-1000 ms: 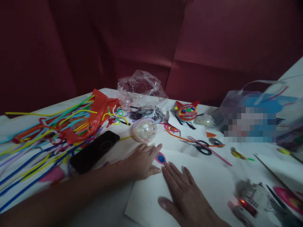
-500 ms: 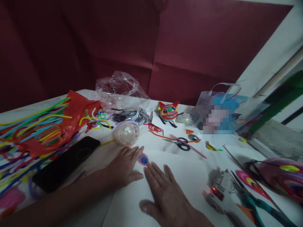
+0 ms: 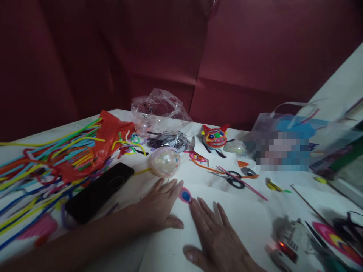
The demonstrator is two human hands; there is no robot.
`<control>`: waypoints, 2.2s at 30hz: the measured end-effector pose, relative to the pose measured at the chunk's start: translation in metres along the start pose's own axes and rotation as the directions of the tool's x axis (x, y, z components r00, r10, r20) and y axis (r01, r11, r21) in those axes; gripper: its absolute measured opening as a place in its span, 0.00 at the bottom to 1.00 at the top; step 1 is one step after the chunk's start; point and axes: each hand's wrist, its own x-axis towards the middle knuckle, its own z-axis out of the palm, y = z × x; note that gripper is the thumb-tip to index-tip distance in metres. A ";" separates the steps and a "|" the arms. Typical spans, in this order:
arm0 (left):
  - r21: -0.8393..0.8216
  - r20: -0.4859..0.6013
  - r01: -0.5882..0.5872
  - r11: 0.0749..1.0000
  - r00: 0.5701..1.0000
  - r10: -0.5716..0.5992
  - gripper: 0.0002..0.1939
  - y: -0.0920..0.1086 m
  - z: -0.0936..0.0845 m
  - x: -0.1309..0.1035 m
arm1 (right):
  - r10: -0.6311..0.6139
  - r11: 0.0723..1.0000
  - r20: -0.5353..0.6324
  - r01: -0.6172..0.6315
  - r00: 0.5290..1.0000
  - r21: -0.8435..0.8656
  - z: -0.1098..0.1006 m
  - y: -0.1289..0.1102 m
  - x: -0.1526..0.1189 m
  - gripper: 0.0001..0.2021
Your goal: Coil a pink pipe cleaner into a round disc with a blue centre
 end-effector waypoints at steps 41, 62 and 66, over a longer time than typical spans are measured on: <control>0.001 0.003 -0.048 0.999 0.999 0.048 0.53 -0.009 0.001 -0.002 | 0.133 0.991 0.036 -0.134 0.990 0.026 -0.014 0.005 0.023 0.40; -0.017 -0.055 0.014 1.000 0.998 -0.015 0.51 0.003 -0.005 -0.005 | 0.116 0.986 0.000 -0.115 0.993 0.117 -0.018 0.019 0.018 0.37; -0.029 -0.046 0.011 1.000 0.999 -0.013 0.50 0.005 0.003 -0.004 | 0.111 0.985 0.039 -0.115 0.993 0.129 -0.020 0.013 0.034 0.37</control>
